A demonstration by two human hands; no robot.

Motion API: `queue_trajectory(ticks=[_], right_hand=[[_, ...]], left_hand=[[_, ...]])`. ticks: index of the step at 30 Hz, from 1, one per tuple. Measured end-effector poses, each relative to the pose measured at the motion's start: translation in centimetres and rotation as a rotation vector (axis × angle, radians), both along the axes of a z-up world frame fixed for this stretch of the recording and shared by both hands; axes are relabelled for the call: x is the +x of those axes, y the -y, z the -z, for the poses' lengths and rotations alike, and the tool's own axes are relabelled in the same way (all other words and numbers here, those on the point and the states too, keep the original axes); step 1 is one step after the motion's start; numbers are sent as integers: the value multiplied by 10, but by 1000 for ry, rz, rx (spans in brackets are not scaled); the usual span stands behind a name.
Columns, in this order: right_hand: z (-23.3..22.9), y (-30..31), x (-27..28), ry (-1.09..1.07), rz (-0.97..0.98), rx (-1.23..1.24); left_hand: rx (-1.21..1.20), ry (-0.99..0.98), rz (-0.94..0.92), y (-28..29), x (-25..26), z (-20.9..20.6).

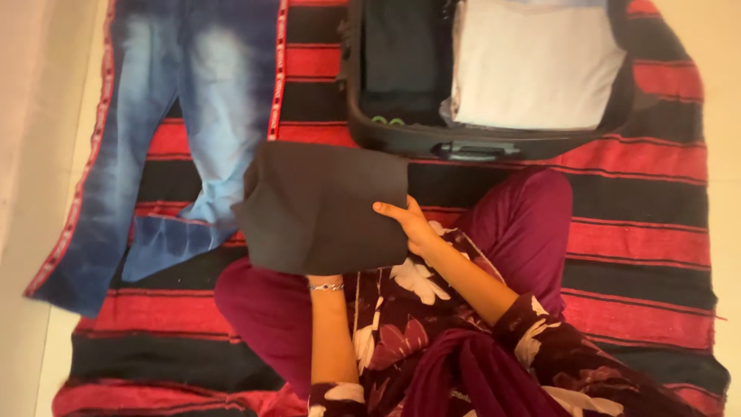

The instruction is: The person sits on the floor and folds clothes, then places a dark garment and several lighter shirts into an open suitcase.

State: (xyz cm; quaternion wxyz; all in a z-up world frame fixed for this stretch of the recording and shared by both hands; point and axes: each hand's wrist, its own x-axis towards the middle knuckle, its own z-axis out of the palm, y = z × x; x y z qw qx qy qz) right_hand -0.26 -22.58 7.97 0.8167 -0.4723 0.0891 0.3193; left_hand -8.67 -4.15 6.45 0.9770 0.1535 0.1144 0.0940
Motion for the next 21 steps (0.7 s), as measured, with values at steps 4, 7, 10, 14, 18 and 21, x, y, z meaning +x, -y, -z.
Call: queue_trajectory(ticks=[4, 7, 10, 14, 18, 21], right_hand=[[-27, 14, 12, 286, 31, -91], [-49, 30, 22, 471, -7, -119], [-63, 50, 33, 569, -42, -152], [-72, 73, 47, 552, -68, -253], [-91, 86, 56, 541, -79, -287], [-123, 98, 63, 674, -146, -319]], left_hand=[[45, -18, -80, -7, 8, 0], [86, -27, -173, -11, 9, 10], [111, -39, -259, -26, 2, 38], [151, -111, -220, -43, -22, 115], [148, -201, 62, -43, -42, 169], [221, -16, 184, -34, -53, 142]])
